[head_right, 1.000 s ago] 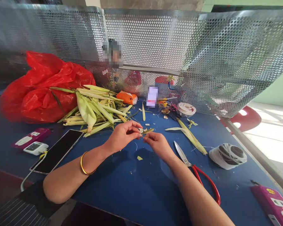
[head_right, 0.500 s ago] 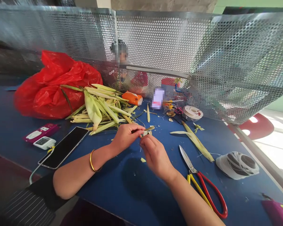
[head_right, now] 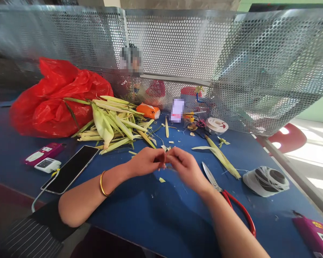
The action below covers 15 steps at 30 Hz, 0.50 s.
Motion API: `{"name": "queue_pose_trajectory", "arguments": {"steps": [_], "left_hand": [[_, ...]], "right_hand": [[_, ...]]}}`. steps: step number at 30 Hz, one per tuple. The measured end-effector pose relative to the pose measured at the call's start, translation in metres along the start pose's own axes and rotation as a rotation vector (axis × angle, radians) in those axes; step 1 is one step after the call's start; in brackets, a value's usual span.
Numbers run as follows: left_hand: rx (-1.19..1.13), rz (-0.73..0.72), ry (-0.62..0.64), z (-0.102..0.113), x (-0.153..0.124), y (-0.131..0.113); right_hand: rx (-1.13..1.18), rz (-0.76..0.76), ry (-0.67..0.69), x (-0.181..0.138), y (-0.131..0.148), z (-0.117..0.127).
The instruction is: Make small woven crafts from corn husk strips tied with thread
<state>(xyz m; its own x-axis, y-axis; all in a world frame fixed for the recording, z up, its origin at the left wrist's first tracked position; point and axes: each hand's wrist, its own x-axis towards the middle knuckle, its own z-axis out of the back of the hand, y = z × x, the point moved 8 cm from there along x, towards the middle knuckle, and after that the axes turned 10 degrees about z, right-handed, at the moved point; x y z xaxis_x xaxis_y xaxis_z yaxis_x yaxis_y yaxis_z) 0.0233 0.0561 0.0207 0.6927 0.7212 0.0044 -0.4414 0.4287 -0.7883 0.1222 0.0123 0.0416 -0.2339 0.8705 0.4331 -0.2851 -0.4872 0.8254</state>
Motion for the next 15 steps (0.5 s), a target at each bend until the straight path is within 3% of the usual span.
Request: {"name": "queue_pose_trajectory", "arguments": {"steps": [3, 6, 11, 15], "left_hand": [[-0.362, -0.016, 0.211, -0.011, -0.004, -0.007], [-0.668, -0.036, 0.197, -0.006, -0.004, -0.011], [-0.726, -0.042, -0.152, 0.02, 0.001, 0.001], [-0.51, 0.013, -0.465, 0.042, -0.001, 0.015]], "right_hand": [[0.35, -0.156, -0.107, 0.001, -0.021, 0.012], [0.65, -0.305, -0.224, -0.001, -0.044, 0.005], [0.807, -0.384, -0.267, -0.004, -0.058, -0.024], [0.49, -0.22, -0.251, -0.004, -0.042, -0.024]]}}
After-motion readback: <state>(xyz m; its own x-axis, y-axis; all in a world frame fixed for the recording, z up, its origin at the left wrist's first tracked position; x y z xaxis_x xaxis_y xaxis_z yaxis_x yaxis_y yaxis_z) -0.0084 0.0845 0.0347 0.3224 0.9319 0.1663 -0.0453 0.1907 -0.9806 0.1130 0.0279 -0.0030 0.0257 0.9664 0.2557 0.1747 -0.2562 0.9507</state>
